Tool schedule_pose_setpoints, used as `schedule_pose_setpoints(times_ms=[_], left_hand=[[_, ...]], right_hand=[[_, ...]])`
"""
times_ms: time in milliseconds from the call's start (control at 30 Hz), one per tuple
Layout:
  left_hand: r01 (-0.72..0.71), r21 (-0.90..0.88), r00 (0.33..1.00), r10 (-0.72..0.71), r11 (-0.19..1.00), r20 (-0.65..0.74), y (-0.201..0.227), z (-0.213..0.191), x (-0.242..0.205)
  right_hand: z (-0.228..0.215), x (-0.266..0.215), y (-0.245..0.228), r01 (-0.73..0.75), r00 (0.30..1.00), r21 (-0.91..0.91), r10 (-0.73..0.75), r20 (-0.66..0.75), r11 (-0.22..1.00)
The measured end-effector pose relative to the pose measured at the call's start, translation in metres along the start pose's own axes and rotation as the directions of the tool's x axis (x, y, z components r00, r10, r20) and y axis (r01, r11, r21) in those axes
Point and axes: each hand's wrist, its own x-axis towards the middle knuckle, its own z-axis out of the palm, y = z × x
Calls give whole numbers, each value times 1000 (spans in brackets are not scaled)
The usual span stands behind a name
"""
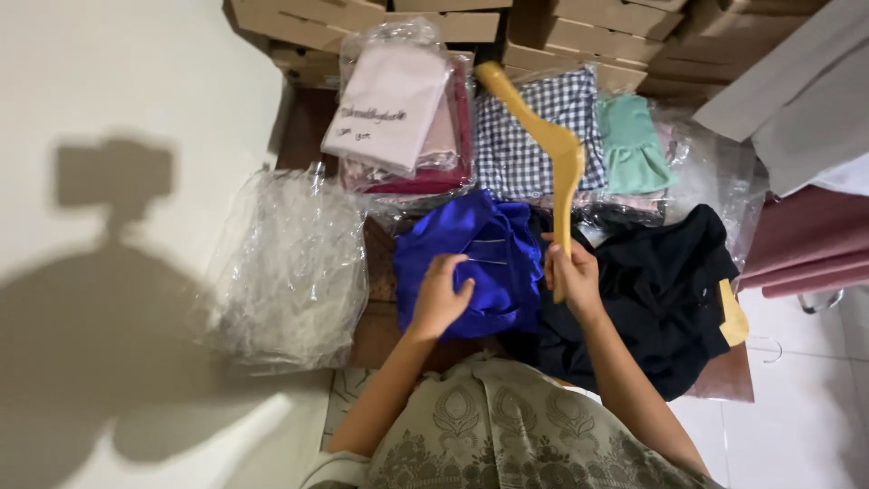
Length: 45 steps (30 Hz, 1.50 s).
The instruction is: Hanging various clothing items onto wooden hangers in a stockroom area.
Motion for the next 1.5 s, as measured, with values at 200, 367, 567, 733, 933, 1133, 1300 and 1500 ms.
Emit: schedule_pose_setpoints(times_ms=[200,367,567,733,933,1133,1300,1500], left_hand=[[1,-60,973,14,998,232,-10,62,7],[35,215,943,-103,976,317,17,89,25],[163,288,927,-247,944,284,-20,117,22],[152,-186,987,-158,971,-20,-31,83,23],[370,-630,920,-364,682,146,-54,59,20],[396,-721,913,-327,568,244,-52,42,19],[242,-593,958,-287,768,19,-58,20,23],[348,-304,930,-367,887,-6,-94,24,3]], right_hand=[[-28,46,19,-174,954,-85,147,-261,981],[-59,76,66,-72,930,-398,-82,-358,914],[-26,40,18,188,817,-808,-545,-187,559],[5,12,34,305,768,-853,-640,-42,423],[60,4,57,94,987,-220,-63,147,971],[57,7,93,-5,987,-310,53,149,951],[31,24,101,-9,998,-398,-15,-56,917],[56,5,7,143,967,-700,-251,-53,699]])
